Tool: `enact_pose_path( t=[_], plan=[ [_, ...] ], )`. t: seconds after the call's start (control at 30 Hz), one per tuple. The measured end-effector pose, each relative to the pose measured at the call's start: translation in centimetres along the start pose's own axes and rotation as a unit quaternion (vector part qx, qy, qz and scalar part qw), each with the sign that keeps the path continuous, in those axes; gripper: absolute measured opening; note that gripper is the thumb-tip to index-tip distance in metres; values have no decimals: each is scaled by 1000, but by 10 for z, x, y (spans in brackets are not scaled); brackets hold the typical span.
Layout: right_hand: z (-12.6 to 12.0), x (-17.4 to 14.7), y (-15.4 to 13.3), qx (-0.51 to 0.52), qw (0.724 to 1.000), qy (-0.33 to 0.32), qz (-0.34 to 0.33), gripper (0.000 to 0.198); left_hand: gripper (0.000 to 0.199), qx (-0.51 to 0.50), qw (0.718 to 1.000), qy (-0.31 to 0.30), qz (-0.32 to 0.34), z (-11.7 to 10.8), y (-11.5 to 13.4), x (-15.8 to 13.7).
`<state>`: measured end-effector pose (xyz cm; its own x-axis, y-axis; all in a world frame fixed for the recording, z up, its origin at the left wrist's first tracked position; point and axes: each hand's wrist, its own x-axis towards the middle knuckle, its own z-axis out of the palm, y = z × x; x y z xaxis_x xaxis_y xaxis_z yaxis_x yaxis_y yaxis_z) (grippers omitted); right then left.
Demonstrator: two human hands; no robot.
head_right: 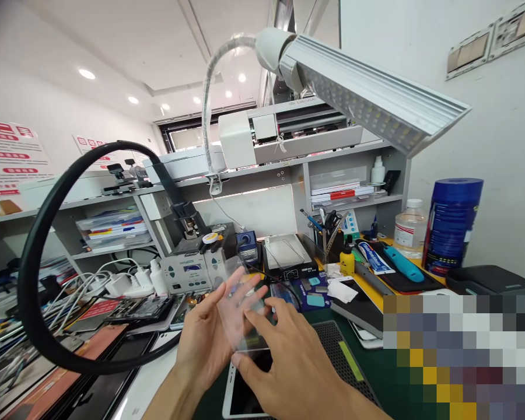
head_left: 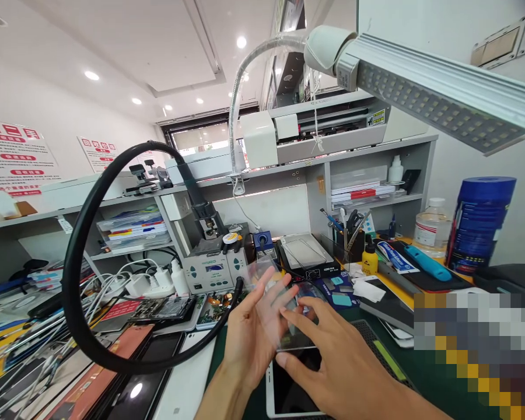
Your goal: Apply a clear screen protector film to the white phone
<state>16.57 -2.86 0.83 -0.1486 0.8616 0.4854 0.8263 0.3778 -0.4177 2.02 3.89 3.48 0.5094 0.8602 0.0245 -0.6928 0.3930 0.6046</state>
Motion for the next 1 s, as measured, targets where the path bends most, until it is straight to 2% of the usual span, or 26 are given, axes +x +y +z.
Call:
enact_pose_path(
  t=[0.17, 0.33, 0.4, 0.53, 0.63, 0.7, 0.77, 0.83, 0.93, 1.0],
  plan=[
    [-11, 2, 2, 49, 999, 11, 6, 35, 51, 29, 1000, -12, 1, -1, 6, 1],
    [-18, 9, 4, 177, 978, 53, 98, 27, 51, 36, 998, -52, 13, 0, 14, -2],
    [-18, 12, 4, 246, 956, 42, 152, 31, 50, 41, 997, -63, 13, -1, 16, -4],
    [-15, 16, 7, 397, 888, -57, 224, 37, 48, 51, 994, -89, 22, -4, 17, -5],
    [-16, 17, 8, 469, 838, -108, 255, 34, 46, 79, 992, -93, 30, -5, 18, -6],
    [-17, 17, 5, 502, 816, -137, 253, 31, 46, 90, 991, -93, 30, -4, 19, -6],
    [-18, 16, 1, 513, 809, -158, 241, 29, 46, 91, 991, -93, 27, -3, 19, -7],
    [-18, 16, -1, 510, 815, -154, 229, 27, 46, 92, 991, -89, 23, -3, 18, -8],
    [-18, 16, -1, 510, 823, -105, 226, 27, 44, 129, 987, -91, 33, -6, 14, -8],
    [-19, 18, 3, 511, 823, -57, 242, 28, 40, 207, 974, -84, 41, -9, 9, -7]
  ],
)
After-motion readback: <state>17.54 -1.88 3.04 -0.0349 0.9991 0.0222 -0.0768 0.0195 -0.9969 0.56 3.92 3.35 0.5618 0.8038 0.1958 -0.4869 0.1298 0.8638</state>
